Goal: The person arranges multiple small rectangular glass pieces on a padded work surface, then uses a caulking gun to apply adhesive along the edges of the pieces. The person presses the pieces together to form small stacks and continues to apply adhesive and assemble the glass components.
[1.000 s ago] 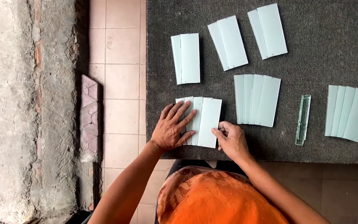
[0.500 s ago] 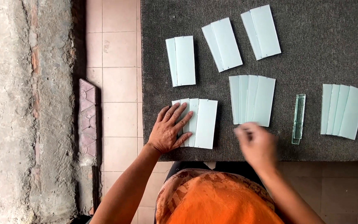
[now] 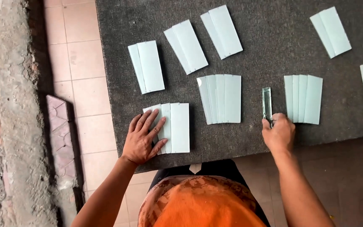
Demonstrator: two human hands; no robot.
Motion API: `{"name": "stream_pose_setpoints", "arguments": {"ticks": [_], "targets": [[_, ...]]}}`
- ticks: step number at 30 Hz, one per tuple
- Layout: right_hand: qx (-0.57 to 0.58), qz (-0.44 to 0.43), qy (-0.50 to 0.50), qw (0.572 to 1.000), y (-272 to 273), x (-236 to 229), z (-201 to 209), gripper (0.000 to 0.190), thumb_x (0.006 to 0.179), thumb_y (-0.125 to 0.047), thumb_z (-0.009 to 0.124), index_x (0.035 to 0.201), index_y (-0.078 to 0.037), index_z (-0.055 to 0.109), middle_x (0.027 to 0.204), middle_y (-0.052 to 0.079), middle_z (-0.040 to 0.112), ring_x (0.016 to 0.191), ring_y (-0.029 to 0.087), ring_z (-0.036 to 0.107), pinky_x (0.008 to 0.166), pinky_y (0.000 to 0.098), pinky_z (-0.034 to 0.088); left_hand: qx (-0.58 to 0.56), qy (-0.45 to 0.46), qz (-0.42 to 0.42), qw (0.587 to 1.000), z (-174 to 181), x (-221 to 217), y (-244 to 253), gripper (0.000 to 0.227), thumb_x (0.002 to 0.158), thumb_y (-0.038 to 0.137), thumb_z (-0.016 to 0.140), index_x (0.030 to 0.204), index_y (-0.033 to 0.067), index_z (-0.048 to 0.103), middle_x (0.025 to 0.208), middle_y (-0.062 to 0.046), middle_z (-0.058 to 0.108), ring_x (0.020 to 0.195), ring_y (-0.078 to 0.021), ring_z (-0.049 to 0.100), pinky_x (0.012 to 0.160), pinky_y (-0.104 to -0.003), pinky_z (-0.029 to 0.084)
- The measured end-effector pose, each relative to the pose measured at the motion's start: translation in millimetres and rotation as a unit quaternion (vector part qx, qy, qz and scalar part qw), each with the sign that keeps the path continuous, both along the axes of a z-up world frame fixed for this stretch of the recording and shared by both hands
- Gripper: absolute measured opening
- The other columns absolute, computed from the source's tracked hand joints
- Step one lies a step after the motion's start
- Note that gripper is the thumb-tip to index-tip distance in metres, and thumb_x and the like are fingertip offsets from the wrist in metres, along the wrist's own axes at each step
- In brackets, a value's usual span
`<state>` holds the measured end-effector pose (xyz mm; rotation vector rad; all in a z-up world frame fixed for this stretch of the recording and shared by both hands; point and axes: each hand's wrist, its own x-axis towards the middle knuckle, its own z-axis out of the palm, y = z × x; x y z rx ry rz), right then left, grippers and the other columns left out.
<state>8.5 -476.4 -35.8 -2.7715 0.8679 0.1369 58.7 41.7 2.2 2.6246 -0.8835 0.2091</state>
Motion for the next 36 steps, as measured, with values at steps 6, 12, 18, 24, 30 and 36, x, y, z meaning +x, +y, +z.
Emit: {"name": "stream_pose_setpoints", "arguments": {"ticks": [6,12,18,24,30,36], "targets": [[0.125,-0.043,0.061,0.989,21.9,-0.1,51.0,0.045,0.082,-0.032,0.087,0.115,-0.001,0.084,0.063,0.017,0.077,0.050,0.034,0.077,0.069,0.0420,0.067,-0.014,-0.006,-0.008,1.000,1.6,2.8,-1.4,0.072,0.107,0.061,0.063,0.170,0.0274,0.054,0.176,-0.013,0.047,0.162,-0.0363,0.044,0.133,-0.057,0.031],[0.158,-0.032,0.026,0.986,147.3,-73.0,125.2,0.037,0.082,-0.027,0.087,0.106,0.000,0.083,0.075,0.027,0.078,0.072,0.048,0.080,0.067,0.0545,0.061,-0.012,0.001,-0.014,1.000,-2.3,2.4,0.3,0.074,0.108,0.062,0.062,0.172,0.0277,0.050,0.178,-0.014,0.045,0.162,-0.0380,0.043,0.133,-0.058,0.031],[0.166,0.052,0.039,0.984,243.3,-109.0,65.1,0.027,0.083,-0.024,0.084,0.098,-0.002,0.081,0.083,0.025,0.079,0.077,0.043,0.081,0.065,0.0519,0.065,0.002,0.013,-0.013,1.000,-10.4,0.1,3.6,0.075,0.109,0.064,0.060,0.175,0.0320,0.045,0.181,-0.012,0.040,0.165,-0.0367,0.039,0.133,-0.058,0.030],[0.174,0.054,0.060,0.981,286.4,-105.3,10.4,0.038,0.083,-0.041,0.075,0.095,-0.005,0.070,0.094,0.024,0.077,0.085,0.051,0.081,0.073,0.0641,0.065,0.015,-0.004,-0.021,1.000,-10.4,0.4,4.0,0.075,0.110,0.064,0.058,0.176,0.0316,0.044,0.180,-0.013,0.041,0.164,-0.0376,0.039,0.132,-0.059,0.030],[0.142,0.020,0.006,0.990,320.7,-87.3,13.0,0.033,0.081,-0.037,0.078,0.095,-0.008,0.070,0.095,0.020,0.076,0.081,0.046,0.081,0.066,0.0558,0.066,0.020,-0.016,-0.028,0.999,-19.7,-0.1,7.0,0.075,0.110,0.066,0.057,0.176,0.0317,0.044,0.179,-0.013,0.041,0.164,-0.0374,0.039,0.131,-0.060,0.030],[0.180,0.029,-0.032,0.983,305.1,-104.9,73.0,0.055,0.091,-0.049,0.080,0.119,-0.004,0.069,0.112,0.029,0.077,0.091,0.049,0.082,0.072,0.0604,0.066,0.013,-0.024,-0.033,0.999,-24.1,0.6,8.4,0.073,0.112,0.063,0.060,0.176,0.0317,0.043,0.179,-0.015,0.041,0.164,-0.0399,0.039,0.131,-0.062,0.030]]}}
